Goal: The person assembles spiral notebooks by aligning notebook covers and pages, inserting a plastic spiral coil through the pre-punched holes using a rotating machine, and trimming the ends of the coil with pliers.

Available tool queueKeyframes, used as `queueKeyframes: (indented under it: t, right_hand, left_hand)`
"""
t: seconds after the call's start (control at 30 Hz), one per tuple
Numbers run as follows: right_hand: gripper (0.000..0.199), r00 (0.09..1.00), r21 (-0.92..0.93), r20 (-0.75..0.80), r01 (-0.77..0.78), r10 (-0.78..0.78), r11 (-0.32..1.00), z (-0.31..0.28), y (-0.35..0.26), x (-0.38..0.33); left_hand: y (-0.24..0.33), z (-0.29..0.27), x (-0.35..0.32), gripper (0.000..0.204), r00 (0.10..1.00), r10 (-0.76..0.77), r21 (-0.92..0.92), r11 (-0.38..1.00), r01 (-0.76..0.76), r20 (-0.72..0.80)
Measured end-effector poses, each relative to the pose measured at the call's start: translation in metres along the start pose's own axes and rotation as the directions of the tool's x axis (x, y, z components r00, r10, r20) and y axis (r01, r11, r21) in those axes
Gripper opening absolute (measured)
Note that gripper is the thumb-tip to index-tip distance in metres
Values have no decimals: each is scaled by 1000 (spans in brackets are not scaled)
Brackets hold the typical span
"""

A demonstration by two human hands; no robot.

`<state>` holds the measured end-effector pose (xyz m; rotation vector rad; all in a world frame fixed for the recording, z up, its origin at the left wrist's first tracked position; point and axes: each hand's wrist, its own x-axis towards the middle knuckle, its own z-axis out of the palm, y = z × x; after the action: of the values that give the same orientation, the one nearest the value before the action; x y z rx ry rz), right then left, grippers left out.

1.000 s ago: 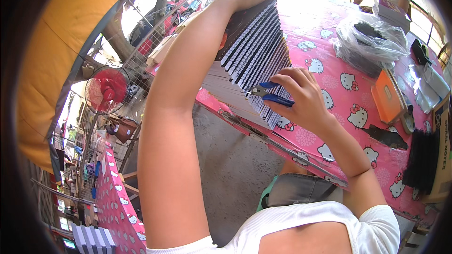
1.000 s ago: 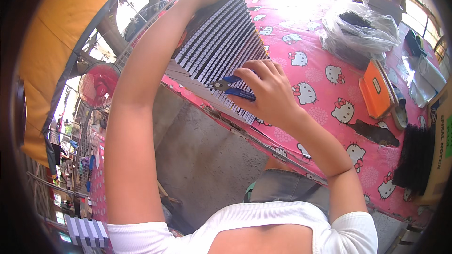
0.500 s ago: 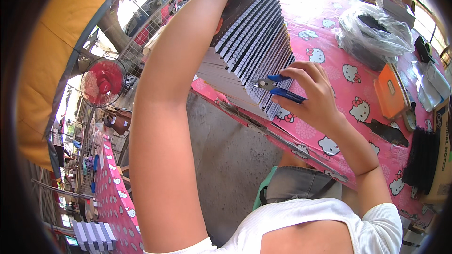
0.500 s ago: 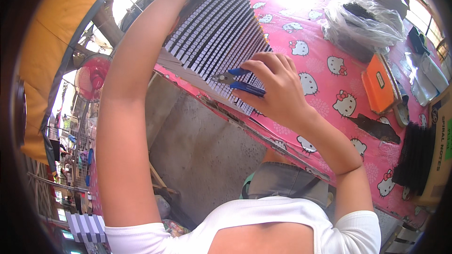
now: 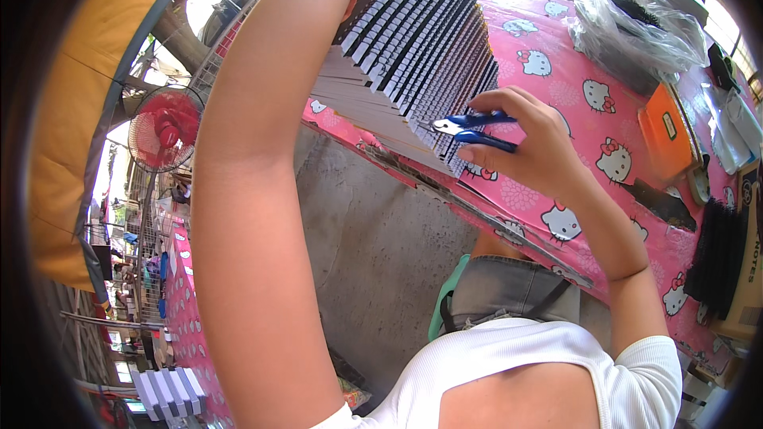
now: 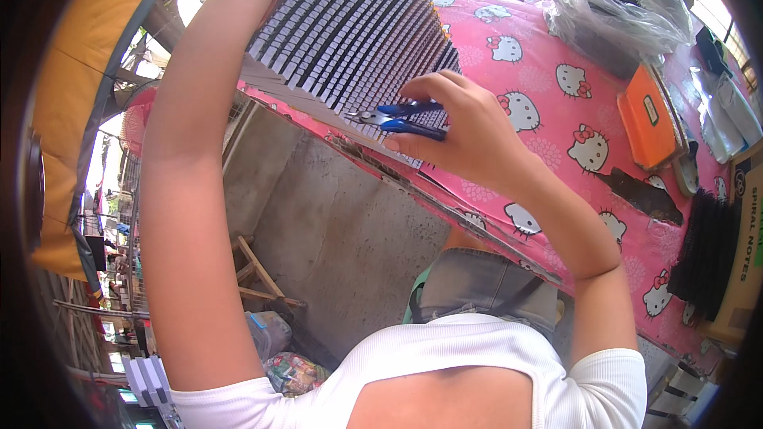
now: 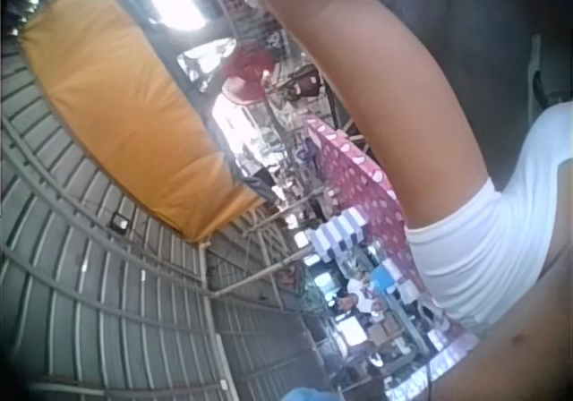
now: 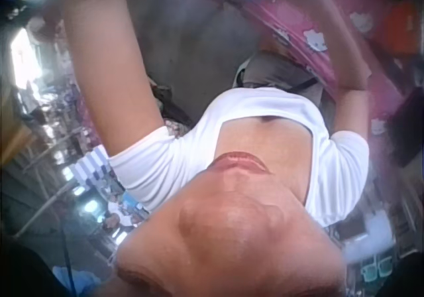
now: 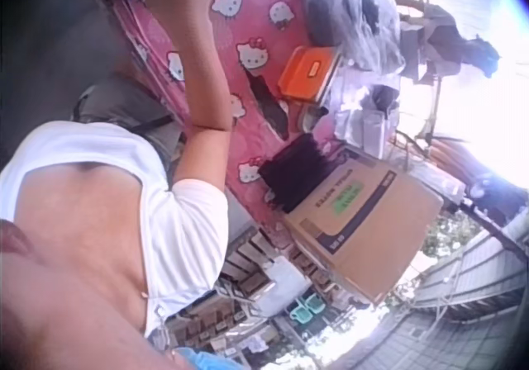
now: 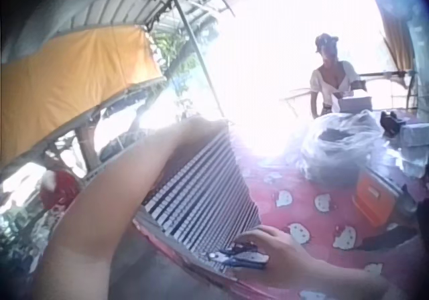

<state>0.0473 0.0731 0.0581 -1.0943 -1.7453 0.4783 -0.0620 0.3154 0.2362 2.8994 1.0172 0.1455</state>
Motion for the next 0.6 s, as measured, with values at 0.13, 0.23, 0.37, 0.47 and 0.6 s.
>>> queueKeyframes:
  t: [0.13,0.23,0.37,0.47,0.6]
  right_hand:
    - [43,860,-439,-286,275,-423,855,10,3,-1]
    - [36,999,111,-38,31,-27,993,10,10,3]
    - [43,675,580,641,-738,365,346,-12,16,19]
    - [44,865,469,340,-497,369,731,5,8,3]
    - [45,946,-214,-207,206,-251,955,17,13,-9]
  left_hand:
    - [0,0,-1,62,1000,27,36,999,-26,-13]
    - [-3,0,-3,60,999,40,59,998,-39,-19]
    - [-2,-1,-4,59,998,57,83,995,-55,-27]
    - [-4,0,-5,57,998,64,98,993,-61,-29]
    - [-6,1,-7,56,997,71,124,990,-66,-32]
